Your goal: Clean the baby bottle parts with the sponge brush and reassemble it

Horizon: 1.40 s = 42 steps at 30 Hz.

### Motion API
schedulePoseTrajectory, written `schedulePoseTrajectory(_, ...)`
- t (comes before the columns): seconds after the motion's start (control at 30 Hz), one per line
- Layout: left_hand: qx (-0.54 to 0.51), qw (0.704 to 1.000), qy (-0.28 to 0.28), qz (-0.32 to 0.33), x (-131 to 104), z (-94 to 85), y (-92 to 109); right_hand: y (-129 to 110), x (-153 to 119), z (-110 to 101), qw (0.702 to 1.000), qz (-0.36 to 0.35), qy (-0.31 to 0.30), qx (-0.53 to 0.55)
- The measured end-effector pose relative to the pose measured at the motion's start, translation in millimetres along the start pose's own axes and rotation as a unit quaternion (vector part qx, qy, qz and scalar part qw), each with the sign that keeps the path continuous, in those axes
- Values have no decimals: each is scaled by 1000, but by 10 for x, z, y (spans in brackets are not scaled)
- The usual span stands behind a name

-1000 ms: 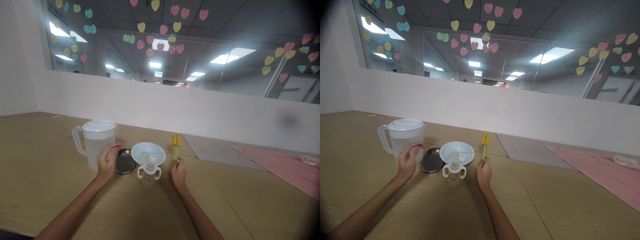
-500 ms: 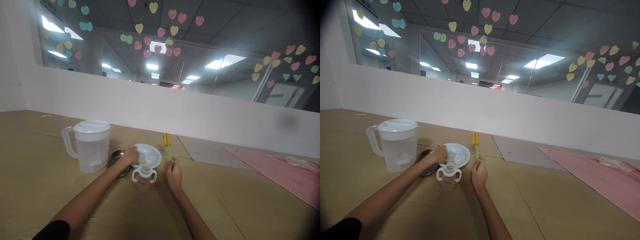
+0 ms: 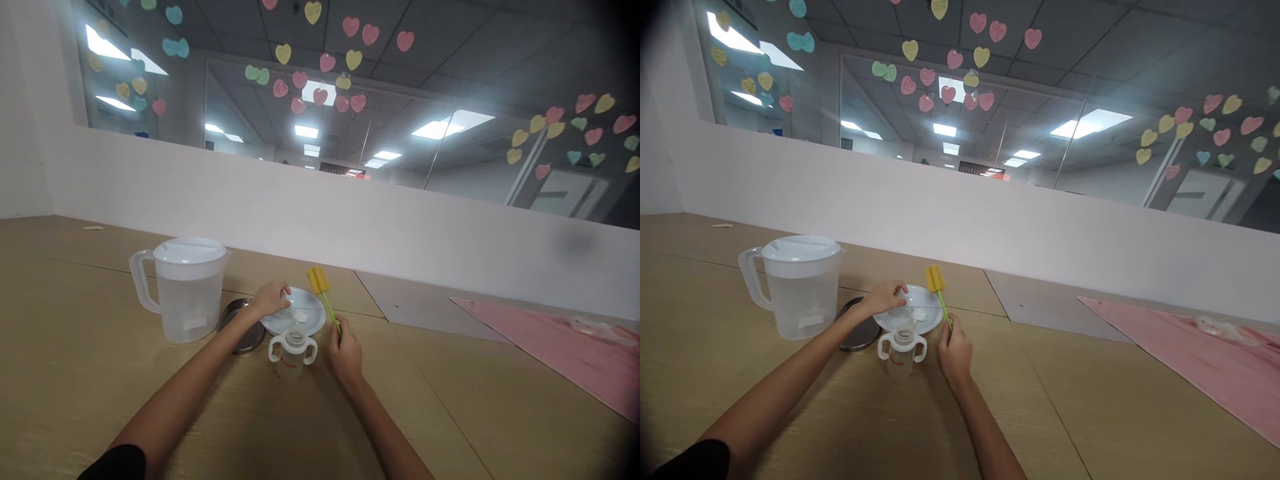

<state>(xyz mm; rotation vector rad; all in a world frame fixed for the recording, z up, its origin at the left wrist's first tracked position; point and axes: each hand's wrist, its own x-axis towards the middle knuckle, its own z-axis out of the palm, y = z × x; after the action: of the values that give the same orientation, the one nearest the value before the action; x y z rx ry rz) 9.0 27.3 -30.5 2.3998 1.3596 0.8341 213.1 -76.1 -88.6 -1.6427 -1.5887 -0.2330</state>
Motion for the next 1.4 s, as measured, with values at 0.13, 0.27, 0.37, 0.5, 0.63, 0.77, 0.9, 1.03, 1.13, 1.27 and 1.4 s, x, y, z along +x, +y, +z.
schedulePoseTrajectory(0.13, -155, 986, 59, -14, 44, 56, 2, -17, -46, 17, 996, -84, -28, -5)
schedulePoseTrajectory(0.27, -361, 923, 123, -49, 64, 99, 30, -24, -75, 28, 991, -132, -29, -1)
schedulePoseTrajectory(0.37, -435, 880, 174, -74, 50, 60, 88, -26, -84, 32, 991, -133, -23, 2)
schedulePoseTrajectory(0.5, -548, 810, 185, -99, 22, -22, 174, -28, -86, 33, 991, -129, -21, -4)
schedulePoseTrajectory(0.63, -653, 726, 176, -124, 31, -64, 212, -31, -83, 20, 991, -130, -24, -3)
schedulePoseTrajectory(0.77, -684, 687, 202, -139, 53, -86, 196, -41, -79, -16, 990, -133, -41, 8)
schedulePoseTrajectory(0.9, -614, 740, 244, -128, 32, -106, 190, -51, -75, -70, 996, -76, -6, 35)
schedulePoseTrajectory(1.03, -580, 774, 240, -81, -25, -119, 265, -42, -81, -80, 995, -95, 12, 31)
schedulePoseTrajectory(1.13, -543, 808, 225, -54, -51, -128, 325, -35, -82, -44, 991, -136, 15, 5)
schedulePoseTrajectory(1.27, -465, 857, 219, -41, -57, -160, 330, -39, -58, -26, 996, -80, 41, -16)
schedulePoseTrajectory(1.4, -335, 914, 229, -22, -100, -216, 345, -29, -38, -92, 996, -17, 90, 8)
